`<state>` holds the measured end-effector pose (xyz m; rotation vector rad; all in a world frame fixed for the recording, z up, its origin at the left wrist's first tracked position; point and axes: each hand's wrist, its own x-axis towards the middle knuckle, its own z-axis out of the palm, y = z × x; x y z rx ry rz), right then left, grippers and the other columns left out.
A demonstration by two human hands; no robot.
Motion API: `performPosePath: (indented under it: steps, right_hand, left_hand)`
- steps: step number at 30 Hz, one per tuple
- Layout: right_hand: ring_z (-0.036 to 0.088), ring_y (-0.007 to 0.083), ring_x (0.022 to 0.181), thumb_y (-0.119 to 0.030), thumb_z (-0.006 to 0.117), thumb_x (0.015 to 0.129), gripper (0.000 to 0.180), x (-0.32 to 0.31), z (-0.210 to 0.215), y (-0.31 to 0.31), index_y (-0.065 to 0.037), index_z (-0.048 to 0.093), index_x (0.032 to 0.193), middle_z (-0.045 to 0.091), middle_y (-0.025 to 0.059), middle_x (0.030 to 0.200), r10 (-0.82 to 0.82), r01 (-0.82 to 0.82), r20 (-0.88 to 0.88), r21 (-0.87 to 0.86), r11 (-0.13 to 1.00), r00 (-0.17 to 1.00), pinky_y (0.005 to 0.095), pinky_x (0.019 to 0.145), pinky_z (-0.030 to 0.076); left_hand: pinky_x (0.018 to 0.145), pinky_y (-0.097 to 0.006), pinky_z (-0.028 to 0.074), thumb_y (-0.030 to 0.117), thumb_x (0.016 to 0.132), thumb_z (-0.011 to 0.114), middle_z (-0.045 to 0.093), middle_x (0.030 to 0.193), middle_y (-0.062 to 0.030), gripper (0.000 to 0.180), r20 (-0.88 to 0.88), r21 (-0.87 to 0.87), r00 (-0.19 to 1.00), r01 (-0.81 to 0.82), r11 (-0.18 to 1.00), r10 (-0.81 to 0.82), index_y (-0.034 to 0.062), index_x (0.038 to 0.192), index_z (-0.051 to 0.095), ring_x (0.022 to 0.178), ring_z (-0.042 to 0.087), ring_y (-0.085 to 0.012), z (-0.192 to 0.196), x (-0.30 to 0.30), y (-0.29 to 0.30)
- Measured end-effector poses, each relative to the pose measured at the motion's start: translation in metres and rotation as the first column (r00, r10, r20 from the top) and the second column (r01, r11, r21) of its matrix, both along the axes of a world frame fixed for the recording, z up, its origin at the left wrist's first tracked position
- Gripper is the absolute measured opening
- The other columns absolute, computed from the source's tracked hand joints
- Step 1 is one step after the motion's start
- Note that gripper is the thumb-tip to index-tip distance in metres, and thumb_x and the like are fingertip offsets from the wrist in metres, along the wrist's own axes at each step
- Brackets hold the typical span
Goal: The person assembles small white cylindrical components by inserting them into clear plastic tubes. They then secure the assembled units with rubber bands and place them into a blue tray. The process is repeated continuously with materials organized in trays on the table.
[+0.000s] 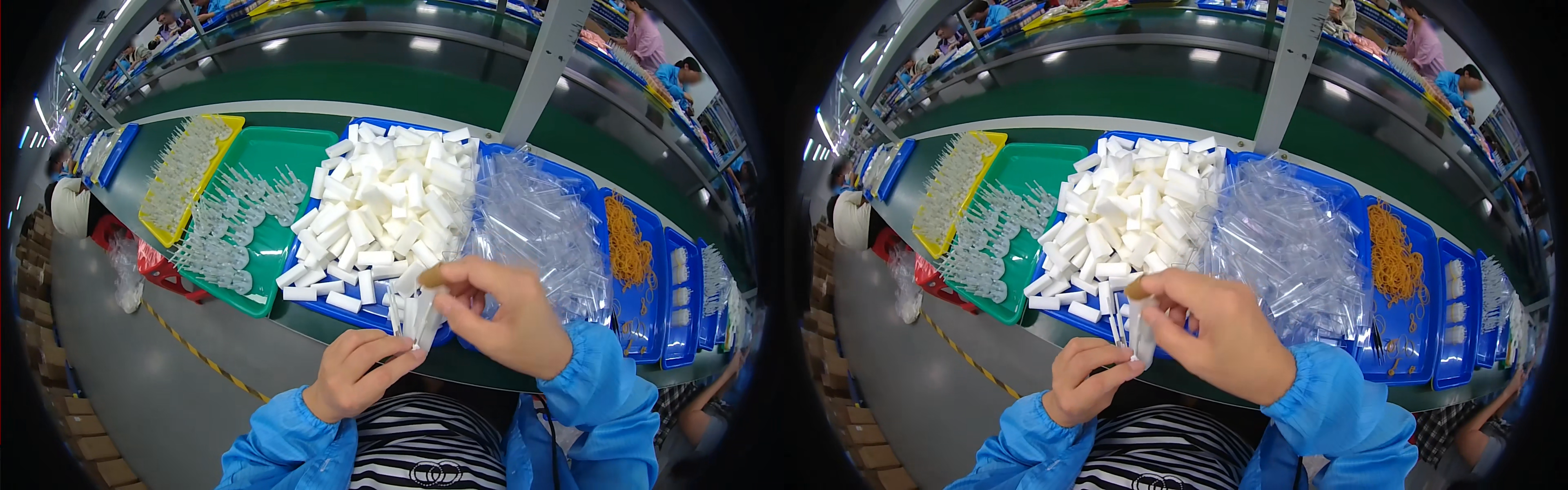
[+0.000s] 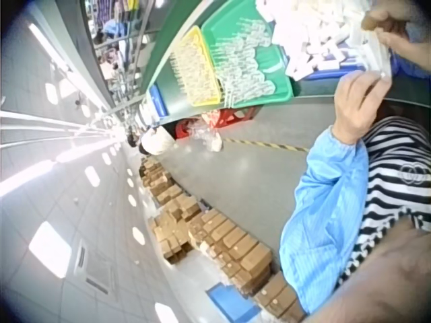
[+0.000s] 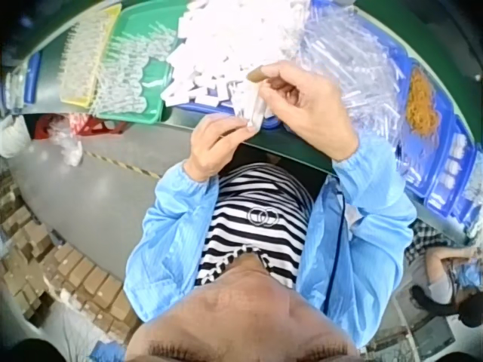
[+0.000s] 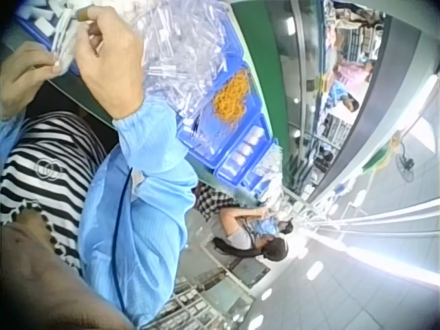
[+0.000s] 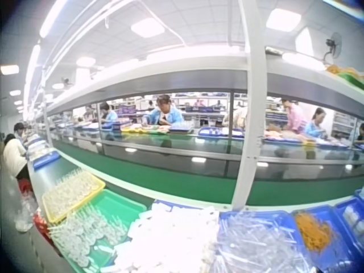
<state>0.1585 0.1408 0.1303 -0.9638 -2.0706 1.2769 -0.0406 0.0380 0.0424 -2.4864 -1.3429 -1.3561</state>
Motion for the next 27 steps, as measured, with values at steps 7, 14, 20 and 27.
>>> performPosePath:
  steps: [7, 14, 20, 27]
  right_hand:
    - [0.062, 0.0076, 0.07, -0.001, 0.063, 0.089, 0.026, -0.001, -0.013, -0.007, -0.002, 0.069, 0.115, 0.07, 0.0059, 0.083, -0.044, 0.038, -0.116, -0.051, 0.998, 0.992, 0.0237, 0.063, 0.051]
    - [0.067, 0.0114, 0.073, -0.001, 0.063, 0.091, 0.025, 0.0, -0.02, -0.005, -0.001, 0.068, 0.115, 0.07, 0.0085, 0.089, -0.075, 0.055, -0.129, -0.151, 0.987, 0.989, 0.0259, 0.064, 0.053]
    - [0.066, 0.029, 0.07, 0.002, 0.067, 0.084, 0.032, -0.006, -0.026, -0.013, -0.001, 0.067, 0.116, 0.064, 0.0114, 0.08, 0.136, -0.116, -0.015, 0.435, 0.893, 0.991, 0.0367, 0.06, 0.053]
    - [0.069, 0.0272, 0.074, 0.0, 0.066, 0.089, 0.027, -0.013, -0.028, -0.019, -0.001, 0.066, 0.116, 0.068, 0.0153, 0.091, 0.054, -0.047, -0.129, 0.053, 0.997, 0.99, 0.0328, 0.065, 0.054]
  left_hand:
    - [0.067, -0.031, 0.054, 0.003, 0.063, 0.077, 0.068, 0.098, -0.0053, 0.036, 0.028, 0.009, 0.998, 0.062, 0.998, -0.063, 0.0081, 0.099, 0.076, 0.082, 0.064, -0.0225, -0.002, 0.001, 0.002]
    - [0.07, -0.033, 0.056, 0.006, 0.068, 0.068, 0.067, 0.103, -0.0074, 0.037, 0.012, -0.024, 0.994, 0.111, 0.993, -0.111, 0.0044, 0.105, 0.076, 0.082, 0.064, -0.0237, -0.005, -0.004, 0.003]
    - [0.069, -0.034, 0.056, 0.003, 0.069, 0.081, 0.067, 0.104, -0.0101, 0.038, 0.196, 0.033, 0.979, 0.043, 0.999, -0.049, 0.0055, 0.105, 0.07, 0.084, 0.066, -0.0263, -0.015, -0.003, 0.002]
    - [0.074, -0.033, 0.055, 0.008, 0.074, 0.087, 0.065, 0.107, -0.0135, 0.043, 0.284, -0.078, 0.956, -0.049, 0.996, 0.069, 0.0063, 0.108, 0.061, 0.088, 0.066, -0.0255, -0.015, -0.009, -0.005]
